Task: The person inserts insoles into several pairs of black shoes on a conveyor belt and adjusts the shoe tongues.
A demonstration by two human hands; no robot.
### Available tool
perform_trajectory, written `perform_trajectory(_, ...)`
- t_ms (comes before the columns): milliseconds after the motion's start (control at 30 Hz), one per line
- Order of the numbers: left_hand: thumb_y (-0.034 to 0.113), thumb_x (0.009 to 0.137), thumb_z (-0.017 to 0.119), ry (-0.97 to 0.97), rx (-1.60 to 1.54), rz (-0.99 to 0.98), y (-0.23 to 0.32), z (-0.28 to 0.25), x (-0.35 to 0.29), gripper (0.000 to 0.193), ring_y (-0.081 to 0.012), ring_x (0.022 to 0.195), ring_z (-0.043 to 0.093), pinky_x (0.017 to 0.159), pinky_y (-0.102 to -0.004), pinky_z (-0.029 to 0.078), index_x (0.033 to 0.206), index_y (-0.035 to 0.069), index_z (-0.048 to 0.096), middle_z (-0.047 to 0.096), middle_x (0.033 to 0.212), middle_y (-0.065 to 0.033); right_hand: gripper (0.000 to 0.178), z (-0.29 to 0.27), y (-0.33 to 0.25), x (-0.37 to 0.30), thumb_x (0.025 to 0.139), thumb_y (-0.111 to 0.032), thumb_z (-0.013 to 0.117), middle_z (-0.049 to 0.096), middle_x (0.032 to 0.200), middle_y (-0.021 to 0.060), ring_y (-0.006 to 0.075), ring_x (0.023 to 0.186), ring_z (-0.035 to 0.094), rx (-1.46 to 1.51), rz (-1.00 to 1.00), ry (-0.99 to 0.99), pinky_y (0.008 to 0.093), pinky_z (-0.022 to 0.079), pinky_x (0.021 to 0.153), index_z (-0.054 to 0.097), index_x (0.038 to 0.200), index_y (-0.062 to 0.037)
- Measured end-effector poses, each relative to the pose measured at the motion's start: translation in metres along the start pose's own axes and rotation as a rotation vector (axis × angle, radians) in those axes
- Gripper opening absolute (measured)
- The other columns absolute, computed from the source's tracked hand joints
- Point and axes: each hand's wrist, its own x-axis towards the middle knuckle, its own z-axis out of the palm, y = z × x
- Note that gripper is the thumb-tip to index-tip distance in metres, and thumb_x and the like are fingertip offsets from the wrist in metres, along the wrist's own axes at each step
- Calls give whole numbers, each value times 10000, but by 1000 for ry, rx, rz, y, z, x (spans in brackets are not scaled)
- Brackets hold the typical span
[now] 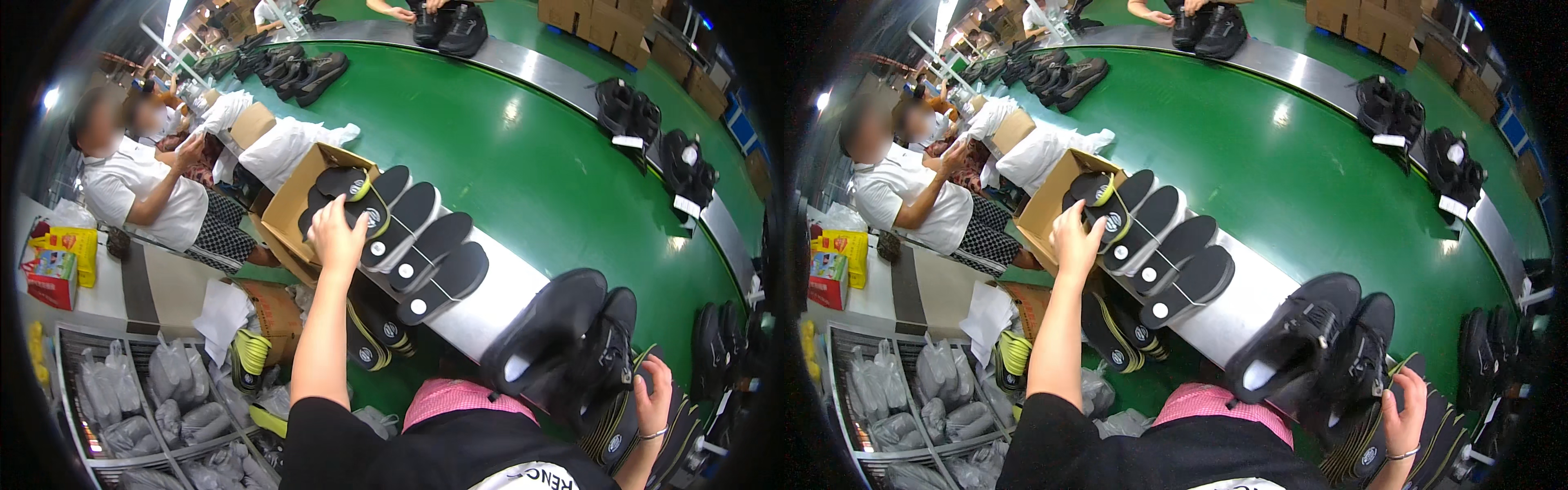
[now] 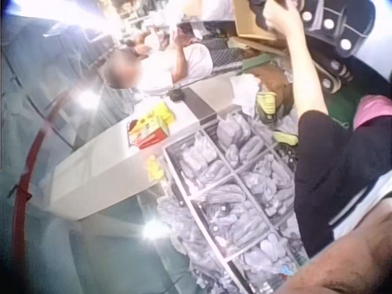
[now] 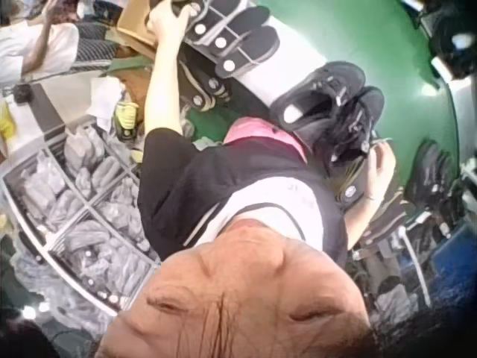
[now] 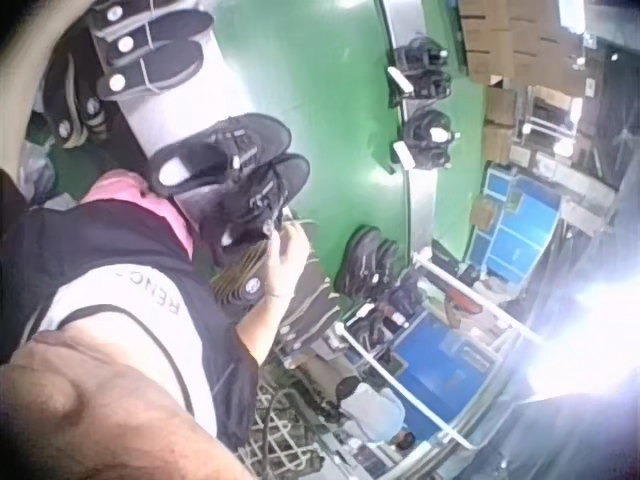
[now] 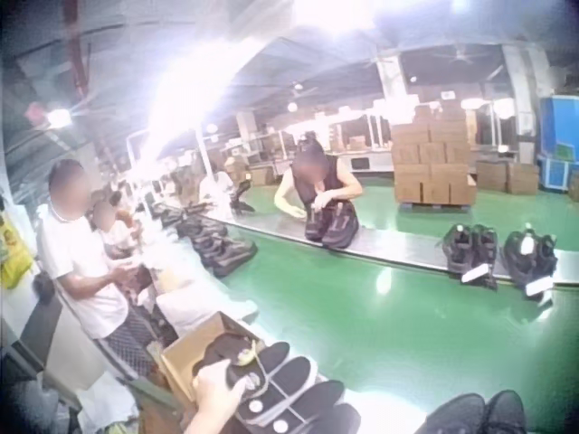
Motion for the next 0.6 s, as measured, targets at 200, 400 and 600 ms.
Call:
perform_trajectory(200,231,749,577,-276,255,-1,-28,35,58,214,-229,870,538,768,-422,336,919,101,594,611,871,-49,273,24,-75,36,686,-70,591,504,1076,169,325,1019,464,-13,-83,-80,381,352,895,528,943,-3)
perform_trajectory(400,169,747,576,-160,-81,112,-46,1,34,152,-237,870,561,787,-392,379,877,108,625,622,898,-49,256,35,-108,48,725,-88,559,502,1116,166,306,1045,468,-86,-138,-164,359,344,911,527,964,-2)
perform_trajectory(600,137,816,565,383,-791,-530,-107,-46,-40,230,-157,905,512,816,-281,404,1001,2,545,567,938,-71,238,58,-132,58,747,-93,546,520,1099,162,288,1032,487,-30,-167,-283,354,353,902,540,963,4)
